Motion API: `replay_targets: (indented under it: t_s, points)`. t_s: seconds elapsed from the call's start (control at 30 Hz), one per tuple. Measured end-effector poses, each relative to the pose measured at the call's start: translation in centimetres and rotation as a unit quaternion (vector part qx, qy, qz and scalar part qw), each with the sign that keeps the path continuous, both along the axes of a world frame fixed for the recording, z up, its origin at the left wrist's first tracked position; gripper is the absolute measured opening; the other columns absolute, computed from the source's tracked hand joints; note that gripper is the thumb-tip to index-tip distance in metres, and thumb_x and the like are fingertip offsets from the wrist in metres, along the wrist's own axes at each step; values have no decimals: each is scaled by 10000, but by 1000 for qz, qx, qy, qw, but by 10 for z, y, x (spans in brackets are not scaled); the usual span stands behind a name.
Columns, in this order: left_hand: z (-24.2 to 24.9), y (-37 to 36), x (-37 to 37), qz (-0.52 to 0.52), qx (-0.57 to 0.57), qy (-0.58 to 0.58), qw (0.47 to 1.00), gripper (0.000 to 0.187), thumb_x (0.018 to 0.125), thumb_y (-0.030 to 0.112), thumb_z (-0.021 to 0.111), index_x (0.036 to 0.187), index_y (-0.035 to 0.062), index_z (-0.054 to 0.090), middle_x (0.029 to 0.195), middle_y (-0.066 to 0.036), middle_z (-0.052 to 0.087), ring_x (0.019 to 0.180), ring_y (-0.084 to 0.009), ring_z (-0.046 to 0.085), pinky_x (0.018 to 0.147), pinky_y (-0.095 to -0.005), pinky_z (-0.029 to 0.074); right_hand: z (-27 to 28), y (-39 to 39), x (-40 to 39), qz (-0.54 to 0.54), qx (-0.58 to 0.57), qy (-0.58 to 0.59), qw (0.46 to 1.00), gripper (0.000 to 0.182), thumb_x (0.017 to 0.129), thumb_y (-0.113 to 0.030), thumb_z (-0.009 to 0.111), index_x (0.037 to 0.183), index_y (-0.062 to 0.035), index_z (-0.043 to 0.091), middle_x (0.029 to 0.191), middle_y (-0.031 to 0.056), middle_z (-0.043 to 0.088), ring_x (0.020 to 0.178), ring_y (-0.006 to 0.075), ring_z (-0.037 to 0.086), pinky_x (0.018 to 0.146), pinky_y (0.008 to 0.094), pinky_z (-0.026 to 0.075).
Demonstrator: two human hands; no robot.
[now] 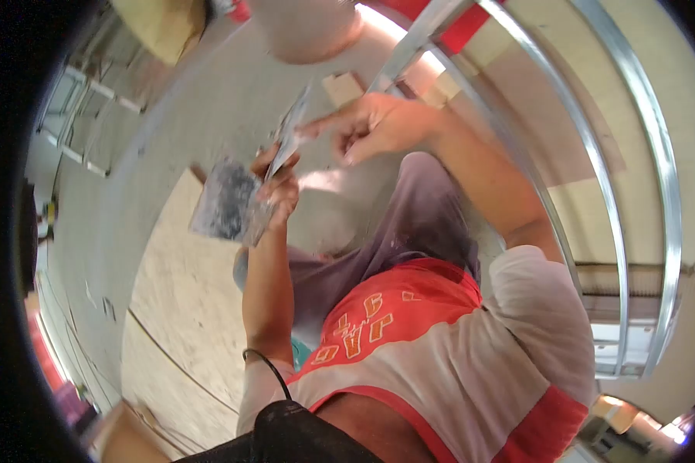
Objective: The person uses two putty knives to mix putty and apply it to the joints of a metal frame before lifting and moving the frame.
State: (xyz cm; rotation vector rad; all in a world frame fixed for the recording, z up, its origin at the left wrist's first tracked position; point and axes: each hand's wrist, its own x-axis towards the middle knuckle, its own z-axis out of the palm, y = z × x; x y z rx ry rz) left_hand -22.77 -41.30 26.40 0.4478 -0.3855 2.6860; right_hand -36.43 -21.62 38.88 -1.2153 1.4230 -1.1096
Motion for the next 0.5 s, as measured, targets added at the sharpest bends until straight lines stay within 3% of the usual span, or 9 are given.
replay_targets:
  t_s: [0.03,0.1,0.2,0.23,0.3,0.33,0.37,0.47,0.5]
  points:
    - [2,1,-9,-58,50,90,993,403,983,164,277,1299,-86,295,950,-185,530,394,-91,448,366,-215,310,-1,6,0,4,-18,-23,1000,527,760,36,560,1275,-65,514,794,7,611,727,76,558,690,239,446]
    - [12,-2,3,38,1,-71,997,428,987,169,267,1362,-37,240,950,-176,485,388,-84,437,357,-224,308,3,18,-9,-29,-89,38,995,507,763,30,568,1260,-62,527,820,18,620,763,72,562,711,236,449]
    - [25,-1,0,57,-56,-77,994,435,986,156,276,1394,13,226,980,-228,497,425,-91,436,363,-226,322,34,58,-27,-255,-80,26,963,418,770,-30,607,1186,-45,573,958,60,627,934,103,565,774,260,456]
    - [26,-1,-2,58,-60,-76,994,438,983,153,287,1393,10,231,997,-248,510,422,-99,442,365,-231,326,41,73,-47,-363,-73,58,927,403,771,-46,612,1172,-53,581,996,71,627,967,121,563,787,272,457]
    - [16,2,-1,52,-41,-67,996,439,981,151,294,1394,15,234,1014,-259,518,421,-104,447,367,-232,326,46,105,-94,-482,-120,396,772,430,753,-62,620,1179,-94,579,1093,104,613,997,186,576,822,301,462]
    - [8,1,-3,50,-29,-70,996,440,980,150,297,1394,17,235,1022,-264,521,420,-106,450,367,-233,327,47,123,-120,-542,-79,444,709,549,708,-156,680,1238,-153,537,1143,133,600,1002,233,584,867,318,455]
    - [3,-1,-5,42,-32,-71,996,439,977,146,301,1395,24,247,1042,-278,530,418,-111,455,374,-231,321,64,133,-132,-564,104,464,675,757,624,-261,750,1307,-115,459,1202,165,561,1076,259,551,913,323,430]
    - [4,1,-10,35,-67,-108,991,397,978,145,303,1347,1,279,953,-231,536,431,-113,447,400,-242,337,60,150,-187,-528,135,261,797,854,634,-217,757,1372,-64,356,1350,219,411,1245,309,408,1024,365,325]
    - [2,2,-12,33,-64,-116,991,391,978,150,312,1335,-8,299,949,-232,536,436,-115,450,402,-240,332,59,151,-198,-528,128,223,809,903,615,-222,775,1380,-40,331,1349,247,397,1265,324,376,1034,347,304]
